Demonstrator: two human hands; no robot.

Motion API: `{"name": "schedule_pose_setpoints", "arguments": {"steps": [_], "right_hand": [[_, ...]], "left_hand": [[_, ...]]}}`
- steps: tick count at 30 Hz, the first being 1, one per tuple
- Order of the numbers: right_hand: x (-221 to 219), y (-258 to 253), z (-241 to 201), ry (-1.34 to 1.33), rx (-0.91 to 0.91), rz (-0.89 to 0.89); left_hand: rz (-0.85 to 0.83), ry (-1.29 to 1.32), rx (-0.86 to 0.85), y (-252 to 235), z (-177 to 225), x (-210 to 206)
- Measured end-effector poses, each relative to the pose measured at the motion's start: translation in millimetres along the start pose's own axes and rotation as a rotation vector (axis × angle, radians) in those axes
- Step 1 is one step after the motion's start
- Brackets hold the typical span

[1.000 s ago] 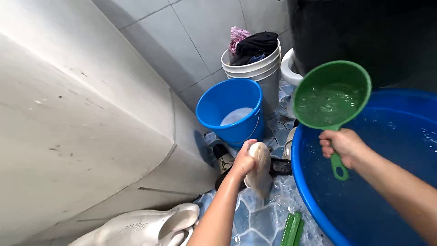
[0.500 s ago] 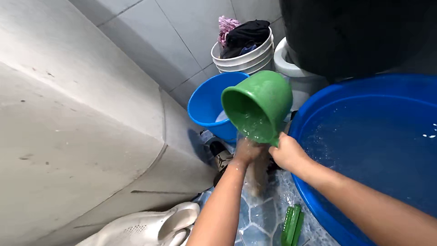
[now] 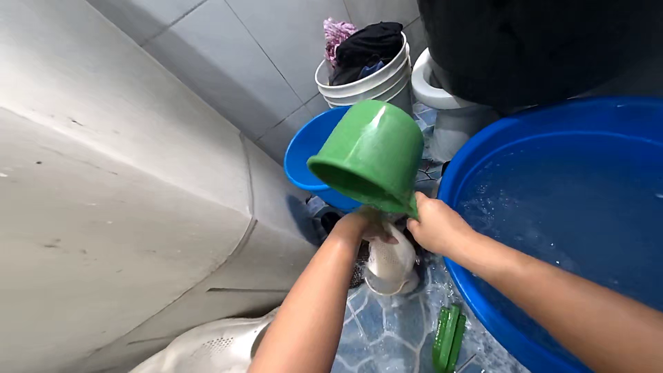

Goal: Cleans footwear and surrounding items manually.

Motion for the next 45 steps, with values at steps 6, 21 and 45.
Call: {"name": "schedule_pose_setpoints", "arguments": {"steps": [6, 21, 45], "right_hand": [[7.4, 6.3, -9.2, 0.141, 0.078, 0.06], [78.8, -17.1, 180.1, 0.153, -0.412, 0.53], [3.2, -10.5, 140.3, -1.046, -0.498, 0.41]], "left_hand": [[0.317, -0.277, 0.08, -7.6, -2.5, -15.8], [1.274, -0.356, -0.711, 83.2, -101.9, -121.9], [0.522, 0.864, 0.361, 26.3, -68.9, -245.0]]}}
Point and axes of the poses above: each hand's wrist, its own y-axis away from the middle knuckle, its own x-axis out of the back of the hand, z = x × y, the point moved 2 cm from there along -y, towards the middle knuckle, and after that the axes turned 5 degrees about -x, right-handed, at the moved point
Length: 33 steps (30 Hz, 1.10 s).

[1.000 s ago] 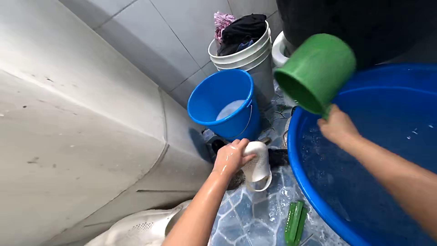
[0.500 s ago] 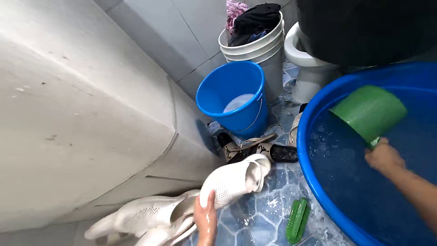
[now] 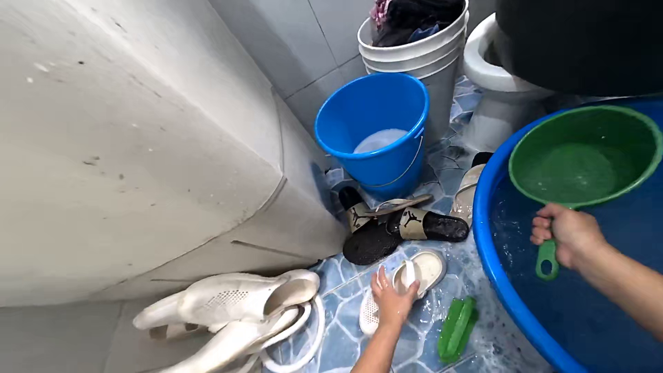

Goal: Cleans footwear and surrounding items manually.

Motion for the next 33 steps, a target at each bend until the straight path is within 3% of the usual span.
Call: {"name": "schedule_pose_setpoints", "arguments": {"steps": [8, 14, 23, 26, 29, 31, 33], "right_hand": [[-16.5, 43.1, -27.0, 0.175, 0.206, -0.214], [-41.0, 68.0, -16.1, 0.33, 0.166, -0.382], [-74.4, 86.3, 10.9, 1.063, 0.337, -0.414], [-89.8, 91.1, 18.3, 1.191, 0.311, -0.453], [-104.9, 107.2, 22.8, 1.26, 0.294, -0.496], [-112.3, 122.2, 22.7, 1.323, 0.311, -0.528], [-118.3, 132.2, 18.1, 1.437, 0.331, -0.561]], "left_hand": [[0.098, 0.29, 0.108, -21.9, -35.5, 2.5], [0.118, 0.481, 0.102, -15.6, -47.9, 16.7], [0.119, 0.619, 0.191, -18.1, -46.4, 23.9], [0.007, 0.446, 0.189, -25.3, -32.0, 18.5], [-0.188, -0.049, 0.098, -38.2, -8.3, 15.7], [-0.324, -0.365, -0.017, -44.5, 5.1, 15.1], [-0.315, -0.433, -0.264, -51.7, -1.0, 14.5]]}}
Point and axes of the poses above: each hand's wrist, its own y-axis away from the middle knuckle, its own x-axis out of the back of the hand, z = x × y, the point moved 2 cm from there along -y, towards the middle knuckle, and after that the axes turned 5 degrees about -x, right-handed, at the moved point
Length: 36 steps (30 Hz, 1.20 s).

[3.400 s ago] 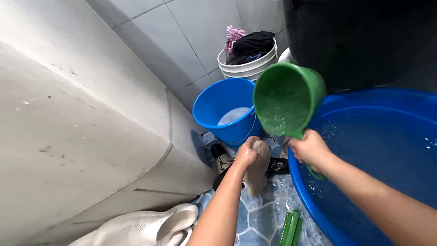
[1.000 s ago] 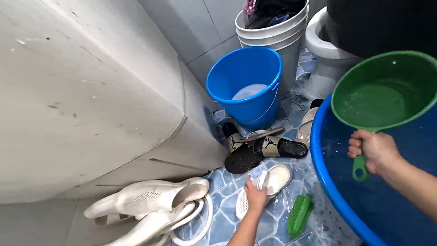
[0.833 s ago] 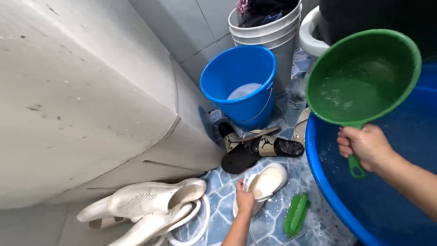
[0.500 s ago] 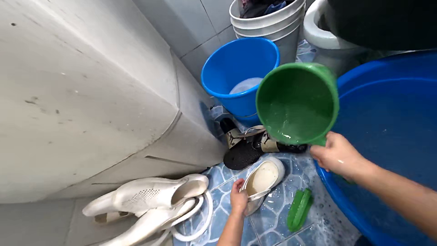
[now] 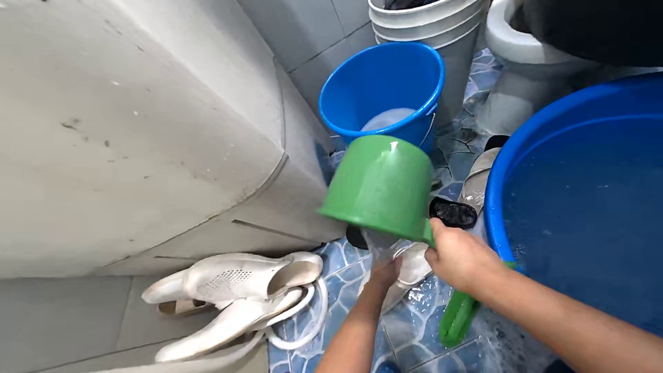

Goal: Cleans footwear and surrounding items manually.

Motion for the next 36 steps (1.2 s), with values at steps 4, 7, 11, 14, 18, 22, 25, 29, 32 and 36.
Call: {"name": "schedule_pose_setpoints", "arguments": {"steps": [4, 7, 11, 14, 18, 22, 25, 29, 32, 36], "right_hand": [[10.6, -2.9, 5.4, 0.096, 0.055, 0.068], [29.9, -12.3, 32.6, -0.044, 0.062, 0.231], [57.8, -32.8, 80.5, -0.339, 0.085, 0.453], [75.4, -42.4, 112.3, -0.501, 0.015, 0.545], [81.9, -54.3, 158.4, -0.632, -0.131, 0.614], [85.6, -58.7, 186.9, -0.686, -0.21, 0.684], [80.9, -78.8, 219.5, -0.662, -0.172, 0.733], [67.2, -125.6, 266.9, -0.653, -0.117, 0.819], [69.3, -112.3, 244.7, -0.729, -0.155, 0.767], [78.9, -78.7, 204.3, -0.867, -0.22, 0.679]], "left_hand": [[-0.062, -0.031, 0.06, 13.5, -26.6, -1.8], [0.139, 0.247, 0.489, 41.7, -73.3, -23.0], [0.142, 0.91, 0.773, 66.4, -106.8, -49.8], [0.194, 1.102, 0.724, 69.7, -90.8, -36.2], [0.457, 0.953, 0.381, 82.6, -35.2, 6.8], [0.797, 0.172, -0.334, 123.6, 21.8, 35.8], [1.003, -0.247, -0.778, 145.4, 23.3, 41.1], [0.995, -0.319, -0.723, 162.4, 15.8, 49.3], [0.85, -0.167, -0.455, 173.6, -2.5, 74.2], [0.47, 0.005, 0.004, 176.9, -44.6, 128.4]]}}
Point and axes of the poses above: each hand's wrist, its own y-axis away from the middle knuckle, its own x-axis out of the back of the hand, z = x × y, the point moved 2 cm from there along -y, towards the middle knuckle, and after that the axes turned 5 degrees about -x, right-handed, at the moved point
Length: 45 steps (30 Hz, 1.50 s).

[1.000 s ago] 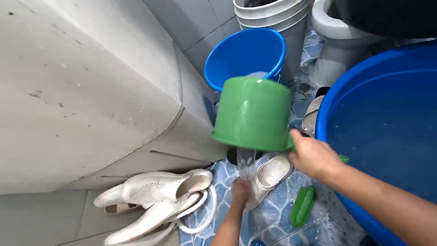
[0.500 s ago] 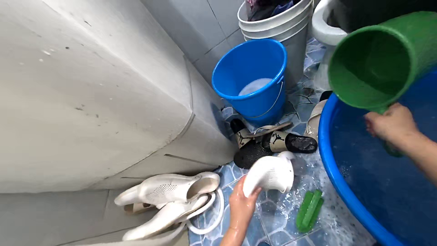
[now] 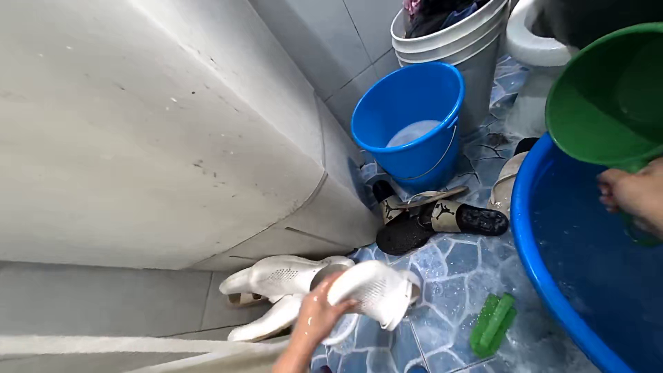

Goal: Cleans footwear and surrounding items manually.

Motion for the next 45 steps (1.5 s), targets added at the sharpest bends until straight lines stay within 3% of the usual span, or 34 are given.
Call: {"name": "schedule_pose_setpoints", "arguments": {"steps": [2, 5, 12, 19, 22, 25, 27, 29, 32, 33, 37, 42, 45], "right_hand": [[0.8, 3.2, -2.0, -0.055, -0.036, -0.026], [3.9, 2.5, 2.9, -0.088, -0.048, -0.032], [19.6, 7.8, 42.3, -0.108, -0.023, 0.067], [19.7, 3.0, 110.5, -0.157, -0.129, 0.22], [14.7, 6.6, 116.9, -0.043, -0.185, 0.219], [10.4, 10.0, 115.4, 0.112, -0.281, 0.161], [6.3, 6.2, 124.3, 0.266, -0.28, 0.086], [5.9, 9.1, 125.7, 0.567, -0.293, -0.092], [7.6, 19.6, 101.6, 1.171, -0.447, -0.556], [10.3, 22.2, 94.0, 1.249, -0.498, -0.623], [24.2, 30.3, 26.0, 1.107, -0.65, -0.517], [0.8, 61.1, -103.6, 0.986, -0.279, -0.39], [-22.0, 54.3, -123.4, 0.732, 0.131, -0.23]], "left_hand": [[-0.106, 0.054, 0.166, -18.4, -26.0, 19.6], [-0.149, 0.032, 0.181, -44.3, -61.1, 36.2], [0.112, -0.214, 0.122, -56.3, -102.1, 33.5], [0.439, -0.331, -0.023, -43.8, -61.0, 0.2], [0.489, -0.314, -0.117, -48.1, -38.3, -21.5], [0.407, -0.243, -0.226, -56.8, -7.2, -54.1], [0.267, -0.184, -0.306, -66.3, 14.9, -82.0], [0.119, -0.157, -0.387, -81.4, 36.4, -108.4], [-0.081, -0.152, -0.428, -121.5, 64.2, -134.9], [-0.153, -0.154, -0.401, -138.4, 71.5, -140.5], [-0.328, -0.147, -0.287, -211.0, 86.7, -163.3], [-0.395, -0.139, -0.274, -272.0, 86.6, -191.4], [-0.475, -0.163, -0.26, -287.2, 85.0, -198.2]]}}
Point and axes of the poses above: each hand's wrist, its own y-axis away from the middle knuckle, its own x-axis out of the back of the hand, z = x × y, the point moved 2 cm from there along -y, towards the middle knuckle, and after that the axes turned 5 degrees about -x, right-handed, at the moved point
